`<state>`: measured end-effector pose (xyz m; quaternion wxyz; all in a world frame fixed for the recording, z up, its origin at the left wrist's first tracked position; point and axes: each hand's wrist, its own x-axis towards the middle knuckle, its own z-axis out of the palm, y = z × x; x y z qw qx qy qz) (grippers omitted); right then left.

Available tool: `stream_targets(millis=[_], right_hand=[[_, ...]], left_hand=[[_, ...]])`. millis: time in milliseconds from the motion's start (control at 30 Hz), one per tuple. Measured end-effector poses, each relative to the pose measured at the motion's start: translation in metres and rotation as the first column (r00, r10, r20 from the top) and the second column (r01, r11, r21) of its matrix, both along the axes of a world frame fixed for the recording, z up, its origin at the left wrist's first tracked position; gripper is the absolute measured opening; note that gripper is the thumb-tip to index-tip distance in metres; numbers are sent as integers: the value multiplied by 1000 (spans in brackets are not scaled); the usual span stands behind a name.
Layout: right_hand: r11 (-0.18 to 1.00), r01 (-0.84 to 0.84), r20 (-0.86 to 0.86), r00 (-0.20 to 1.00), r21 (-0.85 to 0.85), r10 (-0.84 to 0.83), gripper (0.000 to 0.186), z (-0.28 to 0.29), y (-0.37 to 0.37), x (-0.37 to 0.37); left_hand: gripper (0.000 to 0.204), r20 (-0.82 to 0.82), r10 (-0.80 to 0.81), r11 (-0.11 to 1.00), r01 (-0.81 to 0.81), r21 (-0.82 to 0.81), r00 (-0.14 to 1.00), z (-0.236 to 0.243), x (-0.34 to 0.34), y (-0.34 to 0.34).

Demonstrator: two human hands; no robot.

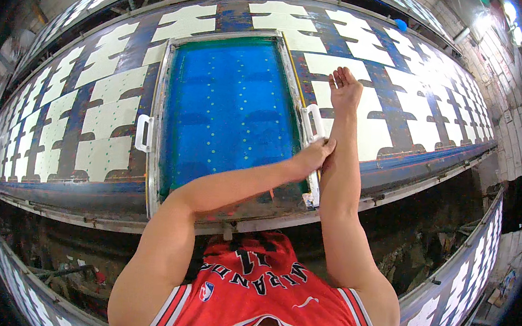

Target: The person uses a squeegee to spread blue ink across a screen printing frame placed over a patterned surface. They repeatedly pull the squeegee across the screen to transfer ink through the mesh onto the underlying material.

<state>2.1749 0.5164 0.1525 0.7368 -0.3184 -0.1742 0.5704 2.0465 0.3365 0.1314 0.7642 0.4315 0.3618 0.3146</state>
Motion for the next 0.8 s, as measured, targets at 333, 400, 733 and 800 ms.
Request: stream_targets(millis=[333,400,733,800], right_hand=[[994,104,612,788,-28,-65,23,-7,20,-5],[993,116,700,711,-20,-69,22,-19,23,-8],[987,150,918,381,60,-113,23,-53,18,12],[994,107,952,299,29,-60,27,-59,8,15]], left_hand=[[53,-246,-337,935,354,27,909,30,-19,-12],[51,-314,-301,938,340,75,901,25,-18,-7],[31,38,-427,882,426,-202,903,-18,-12,9],[26,-221,-245,969,243,-38,944,-40,-14,30]])
